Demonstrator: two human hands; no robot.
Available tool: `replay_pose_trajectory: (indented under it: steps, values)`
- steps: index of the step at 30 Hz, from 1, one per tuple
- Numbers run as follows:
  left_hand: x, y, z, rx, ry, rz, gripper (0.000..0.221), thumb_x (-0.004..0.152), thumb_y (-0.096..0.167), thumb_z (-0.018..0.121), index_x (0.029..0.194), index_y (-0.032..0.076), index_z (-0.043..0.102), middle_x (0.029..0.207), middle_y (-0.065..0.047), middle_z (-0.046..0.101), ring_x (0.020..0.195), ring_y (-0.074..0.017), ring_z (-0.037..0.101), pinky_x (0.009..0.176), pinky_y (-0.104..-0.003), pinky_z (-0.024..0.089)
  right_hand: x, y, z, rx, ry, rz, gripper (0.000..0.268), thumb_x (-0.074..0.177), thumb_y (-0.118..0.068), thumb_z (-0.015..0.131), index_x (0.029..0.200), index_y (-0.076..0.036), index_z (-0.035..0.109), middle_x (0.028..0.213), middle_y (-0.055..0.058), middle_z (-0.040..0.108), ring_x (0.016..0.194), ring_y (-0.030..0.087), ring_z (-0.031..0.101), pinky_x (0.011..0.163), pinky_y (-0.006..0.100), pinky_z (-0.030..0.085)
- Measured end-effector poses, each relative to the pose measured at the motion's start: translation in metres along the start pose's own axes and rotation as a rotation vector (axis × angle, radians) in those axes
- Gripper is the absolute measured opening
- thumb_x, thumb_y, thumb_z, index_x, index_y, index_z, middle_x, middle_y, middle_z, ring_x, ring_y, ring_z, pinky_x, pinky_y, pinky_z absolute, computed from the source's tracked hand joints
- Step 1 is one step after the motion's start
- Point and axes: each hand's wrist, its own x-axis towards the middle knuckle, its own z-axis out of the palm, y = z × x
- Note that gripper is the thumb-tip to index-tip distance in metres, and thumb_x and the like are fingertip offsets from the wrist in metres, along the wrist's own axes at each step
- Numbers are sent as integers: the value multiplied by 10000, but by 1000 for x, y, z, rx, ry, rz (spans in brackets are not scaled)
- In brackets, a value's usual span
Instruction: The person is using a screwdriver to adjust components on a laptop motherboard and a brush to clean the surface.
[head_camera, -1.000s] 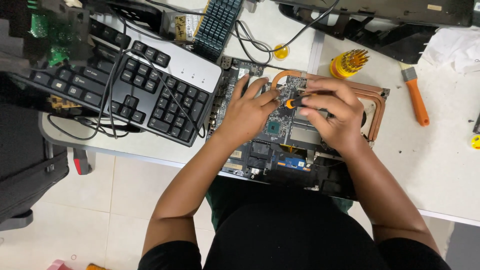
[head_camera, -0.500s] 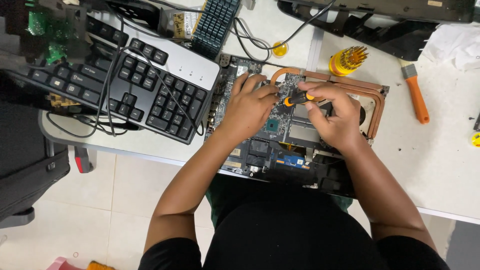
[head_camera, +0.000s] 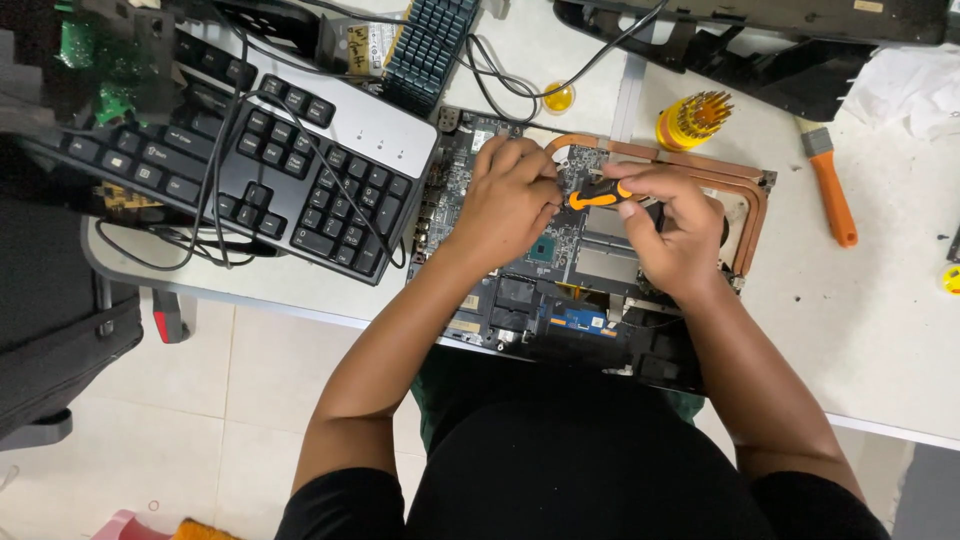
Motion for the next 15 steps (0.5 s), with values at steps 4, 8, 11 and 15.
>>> replay_pose_trajectory:
  steps: [4,8,11,15]
  values:
    - [0,3,-1,39,21,33,85,786,113,813,778,105,729,932,-10,614,1130,-229,535,1114,-559,308,4,2,-3,-24,19,-32,172,970,8,760,1082,85,655,1145,284,720,1053,385,713,797,444,583]
    - [-2,10,-2,50,10,-19,82,807,93,792,797,85,711,929,-27,605,1130,-244,537,1116,-586,297,-4,20,-4,-76,59,-66,276,899,-88,895,1066,22,706,1072,219,699,935,309,680,729,386,560]
    - [-4,13,1,85,15,-42,104,789,99,807,803,78,707,923,-30,595,1127,-247,533,1106,-584,306,-10,25,-5,54,66,-14,313,917,8,836,1147,73,633,1115,261,660,1001,368,722,804,424,608]
    - [-7,20,3,112,28,-59,110,809,80,806,811,47,701,915,-48,586,1119,-259,532,1106,-595,298,-20,35,-1,169,81,-4,343,976,92,707,1245,104,495,1198,297,610,1135,450,699,922,490,601]
